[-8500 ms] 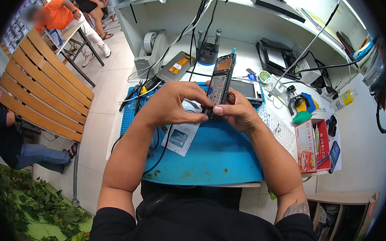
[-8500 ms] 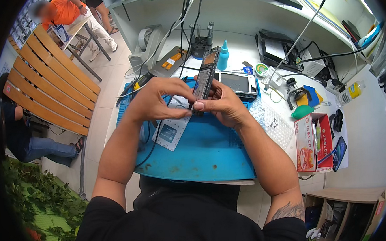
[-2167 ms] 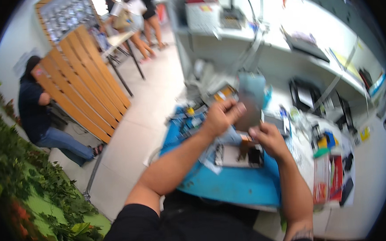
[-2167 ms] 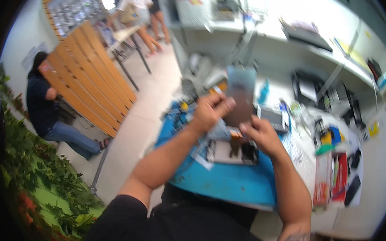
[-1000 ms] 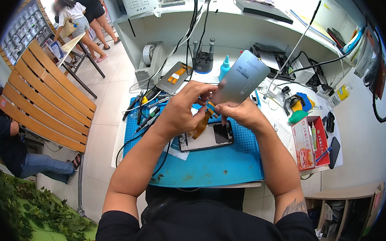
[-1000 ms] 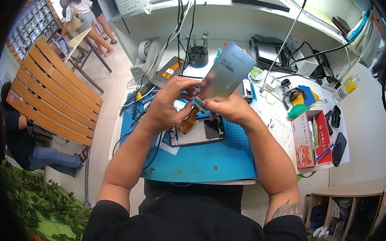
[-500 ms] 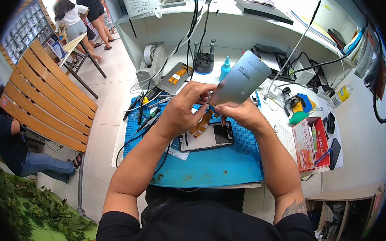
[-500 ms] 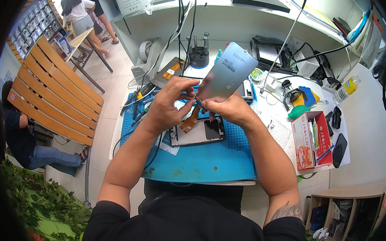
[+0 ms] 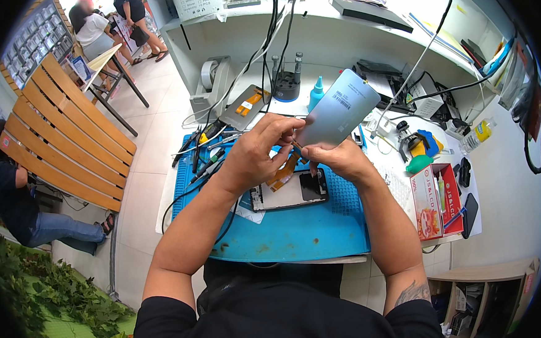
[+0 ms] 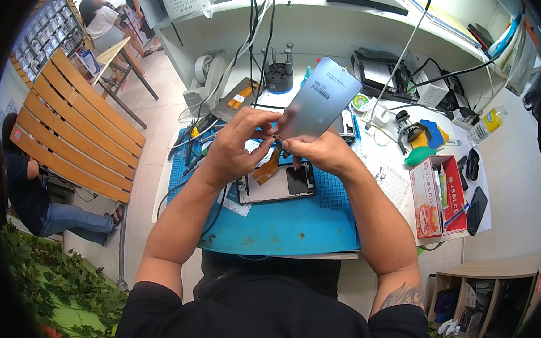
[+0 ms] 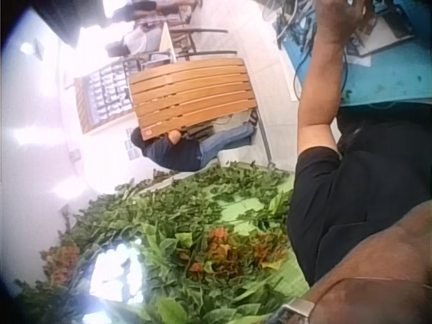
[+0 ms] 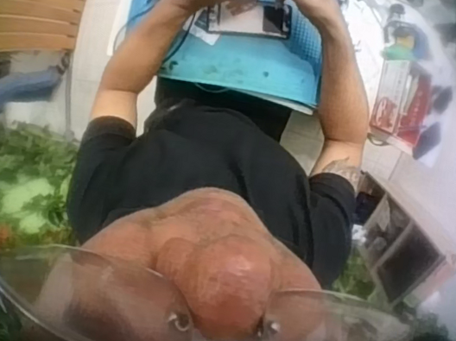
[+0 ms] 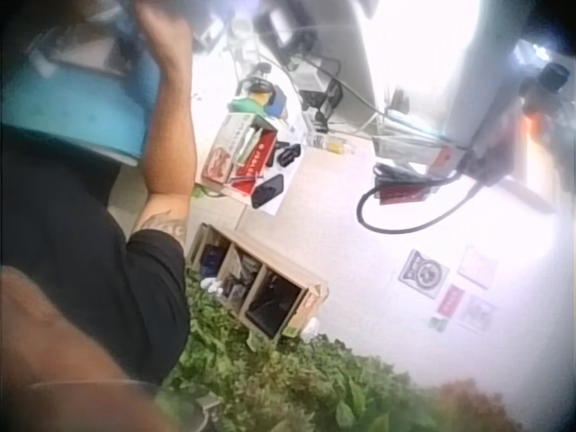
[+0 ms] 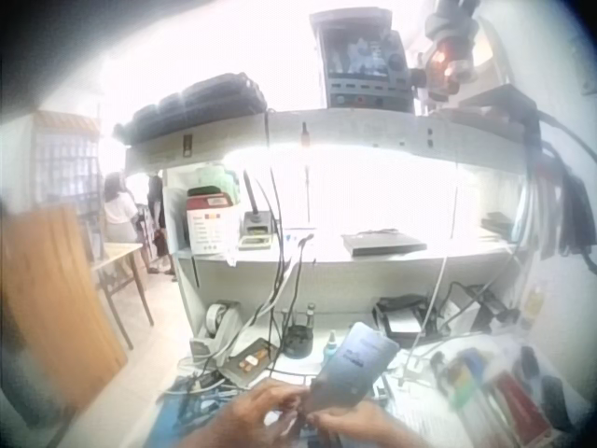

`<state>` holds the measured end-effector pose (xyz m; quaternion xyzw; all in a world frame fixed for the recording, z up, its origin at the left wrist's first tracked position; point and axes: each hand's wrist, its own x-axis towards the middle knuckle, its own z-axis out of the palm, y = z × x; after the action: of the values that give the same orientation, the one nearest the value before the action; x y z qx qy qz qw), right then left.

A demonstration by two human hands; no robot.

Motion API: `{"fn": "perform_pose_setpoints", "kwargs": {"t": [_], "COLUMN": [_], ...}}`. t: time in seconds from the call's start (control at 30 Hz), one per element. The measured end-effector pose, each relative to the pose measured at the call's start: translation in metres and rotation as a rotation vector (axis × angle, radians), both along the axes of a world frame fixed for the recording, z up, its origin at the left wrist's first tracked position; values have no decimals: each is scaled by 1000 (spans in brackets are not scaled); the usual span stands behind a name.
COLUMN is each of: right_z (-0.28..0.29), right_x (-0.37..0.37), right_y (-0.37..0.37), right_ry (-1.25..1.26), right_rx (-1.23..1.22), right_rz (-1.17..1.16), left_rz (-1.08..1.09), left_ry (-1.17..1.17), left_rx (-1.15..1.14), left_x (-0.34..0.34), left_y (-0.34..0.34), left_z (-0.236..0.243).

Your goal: The person disassembles a mobile phone by removing internal components and unscrewing parts with a screwdriver and a metal tool.

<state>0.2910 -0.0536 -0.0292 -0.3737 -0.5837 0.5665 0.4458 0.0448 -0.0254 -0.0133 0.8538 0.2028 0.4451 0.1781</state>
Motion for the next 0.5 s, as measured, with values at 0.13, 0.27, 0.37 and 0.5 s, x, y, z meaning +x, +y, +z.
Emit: {"fn": "perform_pose_setpoints", "kwargs": {"t": [0.13,0.27,0.37,0.5], "right_z": [2,0,-3,-1], "right_x": [-3,-1,0,-6], "right_y": [-1,-1,-1,-2], "right_ry": [2,-3,-13,-5], "right_rx": [26,9,-5,-16], "right_rz": [-6,6,-18,-39], "left_rz": [-9,-34,-42,-27], "left_ry": [-18,-27,-46,-54], "left_rx": [-24,-68,-133,-160], "left_x": [-1,-2,0,-1], "left_y": [2,5,3,3], "left_z": [-1,-2,0,-1]}}
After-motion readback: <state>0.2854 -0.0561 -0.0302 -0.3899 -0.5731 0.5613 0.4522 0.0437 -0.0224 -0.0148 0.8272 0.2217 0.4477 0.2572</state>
